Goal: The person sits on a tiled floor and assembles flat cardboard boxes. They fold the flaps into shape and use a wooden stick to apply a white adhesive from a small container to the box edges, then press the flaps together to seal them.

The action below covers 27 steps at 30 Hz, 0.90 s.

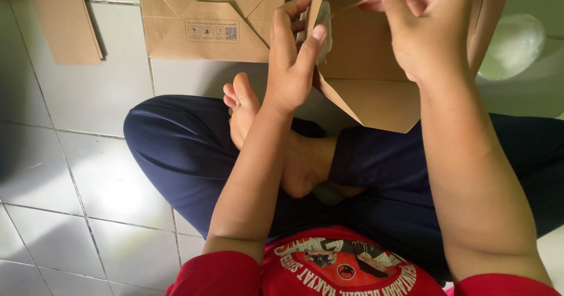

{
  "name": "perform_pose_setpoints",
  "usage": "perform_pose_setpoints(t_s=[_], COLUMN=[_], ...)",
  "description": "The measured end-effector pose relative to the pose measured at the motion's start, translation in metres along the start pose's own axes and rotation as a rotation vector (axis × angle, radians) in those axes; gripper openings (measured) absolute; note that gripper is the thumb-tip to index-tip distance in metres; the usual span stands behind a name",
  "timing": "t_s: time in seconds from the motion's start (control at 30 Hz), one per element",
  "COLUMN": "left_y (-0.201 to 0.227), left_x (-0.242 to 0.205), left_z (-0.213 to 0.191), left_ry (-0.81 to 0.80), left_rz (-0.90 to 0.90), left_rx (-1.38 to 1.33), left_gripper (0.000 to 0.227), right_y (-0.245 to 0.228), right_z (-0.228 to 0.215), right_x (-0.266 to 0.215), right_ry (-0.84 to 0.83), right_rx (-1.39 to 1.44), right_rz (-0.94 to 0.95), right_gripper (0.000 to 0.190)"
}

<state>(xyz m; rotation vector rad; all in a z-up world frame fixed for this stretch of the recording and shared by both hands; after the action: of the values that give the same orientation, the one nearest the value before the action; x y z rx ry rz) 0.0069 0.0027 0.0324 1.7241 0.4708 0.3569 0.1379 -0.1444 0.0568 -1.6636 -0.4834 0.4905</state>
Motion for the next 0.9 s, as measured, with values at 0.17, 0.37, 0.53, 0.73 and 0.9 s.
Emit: perform_pose_setpoints(t_s=[0.17, 0.37, 0.53, 0.73, 0.9], left_y=[-0.002, -0.002, -0.002, -0.003, -0.001], left_x=[0.001, 0.001, 0.000, 0.000, 0.001], left_z=[0.000, 0.000, 0.000, 0.001, 0.000], left_ry=[-0.003, 0.000, -0.007, -0.006, -0.006], left_rz=[0.009, 0.035, 0.016, 0.018, -0.012], left_rx=[0.003, 0.005, -0.010, -0.005, 0.005], left_gripper=[0.060, 0.057, 0.058, 0.059, 0.060], right_y=[-0.016, -0.011, -0.001, 0.008, 0.001], right_z=[-0.002, -0.006, -0.011, -0.007, -0.003], right_x=[-0.003, -0.001, 0.005, 0.005, 0.001], right_ry=[-0.118, -0.141, 0.187, 0.199, 0.016], right_rx=[-0.218, -0.152, -0.021, -0.027, -0.070], right_rz=[0.095, 0.095, 0.295, 0.268, 0.057], right_gripper=[0.019, 0.016, 0.007, 0.003, 0.018])
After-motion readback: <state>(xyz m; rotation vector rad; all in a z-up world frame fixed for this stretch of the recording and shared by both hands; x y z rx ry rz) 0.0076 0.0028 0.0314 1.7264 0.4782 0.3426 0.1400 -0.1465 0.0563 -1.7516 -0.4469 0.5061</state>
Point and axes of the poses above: each hand's wrist, its own x-axis towards the middle knuckle, its own z-axis out of the palm, y = z × x, the point moved 1 cm from there along x, towards the middle knuckle, and after that the axes turned 7 degrees about z, right-handed, at the moved point
